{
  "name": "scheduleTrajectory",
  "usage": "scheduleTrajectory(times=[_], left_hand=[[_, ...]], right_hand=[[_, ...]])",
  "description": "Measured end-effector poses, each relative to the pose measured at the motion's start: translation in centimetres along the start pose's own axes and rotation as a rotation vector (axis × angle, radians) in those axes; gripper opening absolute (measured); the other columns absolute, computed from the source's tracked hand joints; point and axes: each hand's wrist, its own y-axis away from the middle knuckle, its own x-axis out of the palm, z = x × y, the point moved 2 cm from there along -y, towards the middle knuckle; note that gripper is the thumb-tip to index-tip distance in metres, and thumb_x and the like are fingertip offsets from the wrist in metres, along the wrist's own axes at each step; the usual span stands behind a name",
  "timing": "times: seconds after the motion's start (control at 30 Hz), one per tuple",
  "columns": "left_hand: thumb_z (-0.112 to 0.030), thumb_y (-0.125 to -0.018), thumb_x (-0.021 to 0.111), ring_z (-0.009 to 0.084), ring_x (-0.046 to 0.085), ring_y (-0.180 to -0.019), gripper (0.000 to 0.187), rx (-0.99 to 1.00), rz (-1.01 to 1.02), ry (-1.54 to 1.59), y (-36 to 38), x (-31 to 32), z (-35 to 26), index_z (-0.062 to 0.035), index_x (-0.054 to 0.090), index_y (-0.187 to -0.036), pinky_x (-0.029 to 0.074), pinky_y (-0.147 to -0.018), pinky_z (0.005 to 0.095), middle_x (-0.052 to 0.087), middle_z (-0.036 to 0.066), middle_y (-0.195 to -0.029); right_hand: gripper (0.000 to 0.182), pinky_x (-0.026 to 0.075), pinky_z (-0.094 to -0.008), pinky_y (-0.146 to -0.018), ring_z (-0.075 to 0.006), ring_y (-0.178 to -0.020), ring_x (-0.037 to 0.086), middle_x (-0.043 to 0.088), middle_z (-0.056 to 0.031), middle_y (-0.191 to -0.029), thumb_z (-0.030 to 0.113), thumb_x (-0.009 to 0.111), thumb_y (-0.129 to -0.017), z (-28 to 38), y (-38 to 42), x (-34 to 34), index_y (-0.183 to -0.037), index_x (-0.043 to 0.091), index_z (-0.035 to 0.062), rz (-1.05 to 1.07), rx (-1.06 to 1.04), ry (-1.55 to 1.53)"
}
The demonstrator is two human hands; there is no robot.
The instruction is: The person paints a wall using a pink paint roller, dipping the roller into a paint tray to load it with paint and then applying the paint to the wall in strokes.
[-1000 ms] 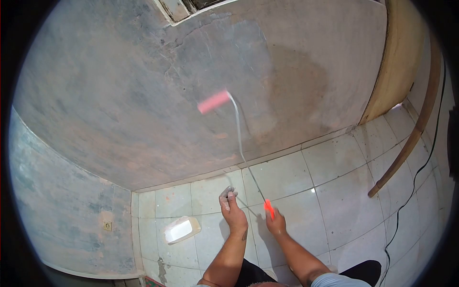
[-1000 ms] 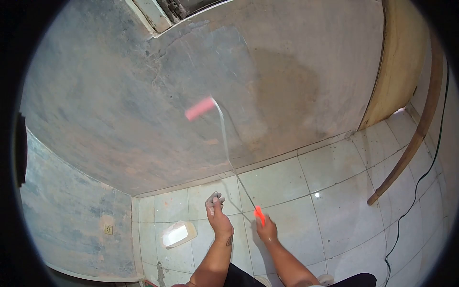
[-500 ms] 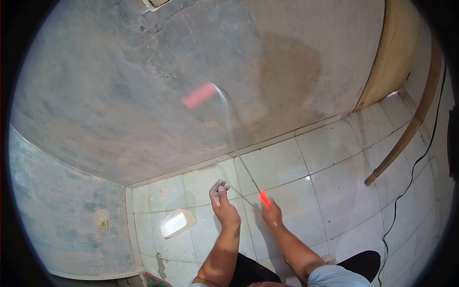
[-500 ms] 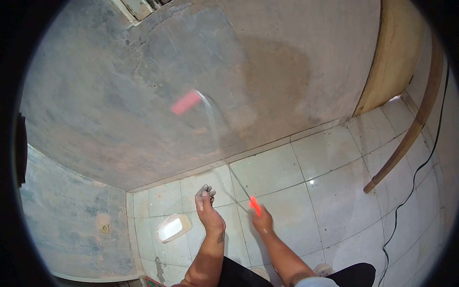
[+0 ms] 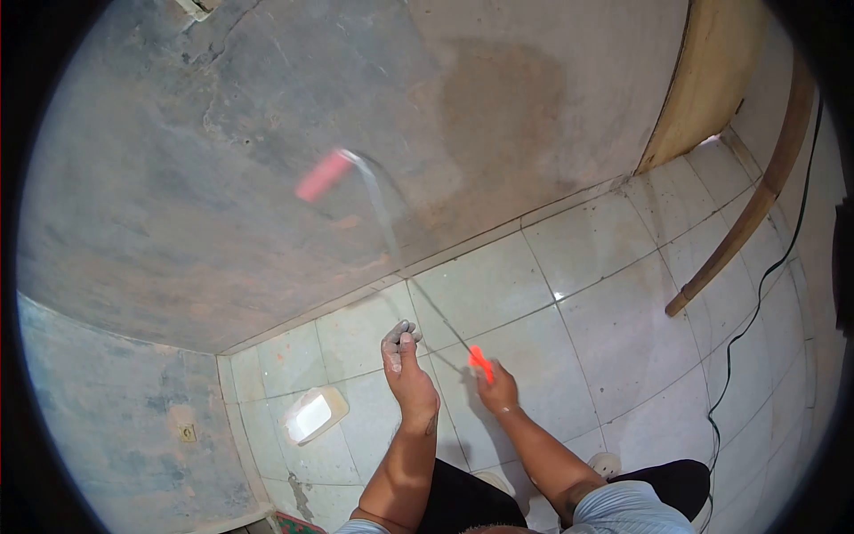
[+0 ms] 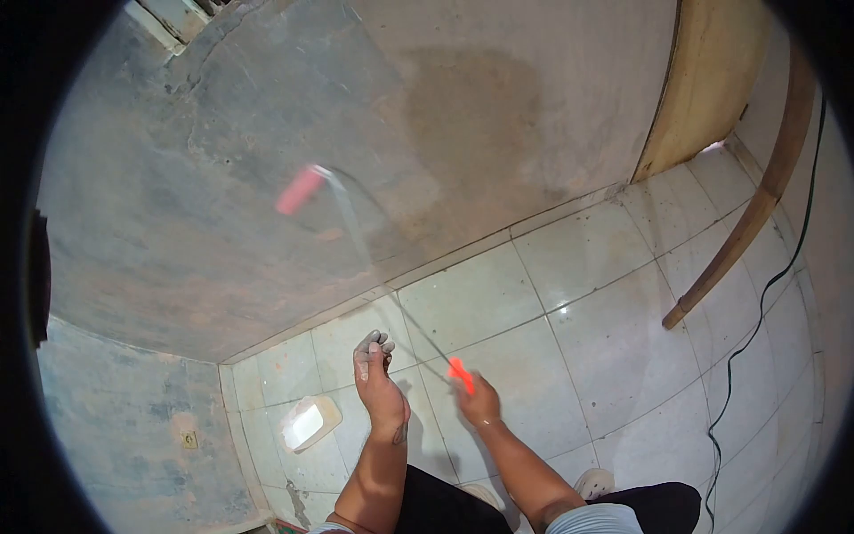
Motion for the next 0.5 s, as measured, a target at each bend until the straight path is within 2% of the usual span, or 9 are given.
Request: scheduleTrajectory(times=[0.1, 0.2, 0.3, 0.37, 0.5], left_hand=[[-0.015, -0.098, 0.047, 0.0172, 0.052, -0.101, 0.027, -0.063, 0.021, -0.04, 0.1, 0.3, 0.4, 0.0028, 0.052, -0.117, 0.038, -0.097, 0.0311, 0.057, 0.011, -0.113], [-0.014, -0.097, 0.048, 0.0169, 0.052, -0.102, 0.027, -0.095, 0.042, 0.002, 0.5, 0.6, 0.2, 0.0027, 0.051, -0.118, 0.037, -0.097, 0.0308, 0.056, 0.011, -0.114], [-0.015, -0.097, 0.05, 0.0167, 0.051, -0.102, 0.029, -0.088, 0.085, 0.008, 0.7, 1.6, -0.1, 0.0027, 0.051, -0.119, 0.037, -0.098, 0.0302, 0.055, 0.011, -0.115], [-0.016, -0.096, 0.052, 0.0184, 0.05, -0.104, 0.032, -0.142, 0.099, -0.116, 1.1, 1.9, 0.3, 0.0042, 0.049, -0.12, 0.036, -0.099, 0.0326, 0.054, 0.011, -0.116], [-0.024, -0.098, 0.049, 0.0204, 0.054, -0.102, 0.034, -0.169, 0.085, -0.277, 1.9, 1.4, 5.6, 0.0056, 0.052, -0.114, 0.04, -0.094, 0.033, 0.058, 0.014, -0.111]], right_hand=[[0.035, 0.049, -0.0497, -0.063, -0.0436, -0.075, 0.062, 0.064, -0.0232, -0.078, 0.039, 0.056, -0.09, -10.3, 6.1, -1.2, -0.092, 0.058, 0.0037, 0.006, 0.225, 0.134], [0.04, 0.049, -0.0497, -0.062, -0.0444, -0.074, 0.061, 0.063, -0.0246, -0.077, 0.042, 0.056, -0.09, -10.5, 7.9, -1.4, -0.089, 0.056, 0.0023, 0.015, 0.272, 0.152], [0.038, 0.049, -0.0479, -0.061, -0.0442, -0.072, 0.061, 0.062, -0.0247, -0.076, 0.041, 0.054, -0.092, -5.9, 8.1, -1.3, -0.088, 0.056, 0.0025, 0.026, 0.283, 0.143], [0.036, 0.049, -0.0475, -0.062, -0.0442, -0.072, 0.061, 0.062, -0.0244, -0.076, 0.039, 0.053, -0.092, -2.8, 7.3, -1.3, -0.09, 0.057, 0.003, -0.001, 0.135, -0.031], [0.035, 0.049, -0.0476, -0.062, -0.0445, -0.073, 0.061, 0.062, -0.0246, -0.077, 0.038, 0.054, -0.092, 1.2, 4.8, -2.5, -0.093, 0.057, 0.0029, 0.004, 0.068, -0.025]])
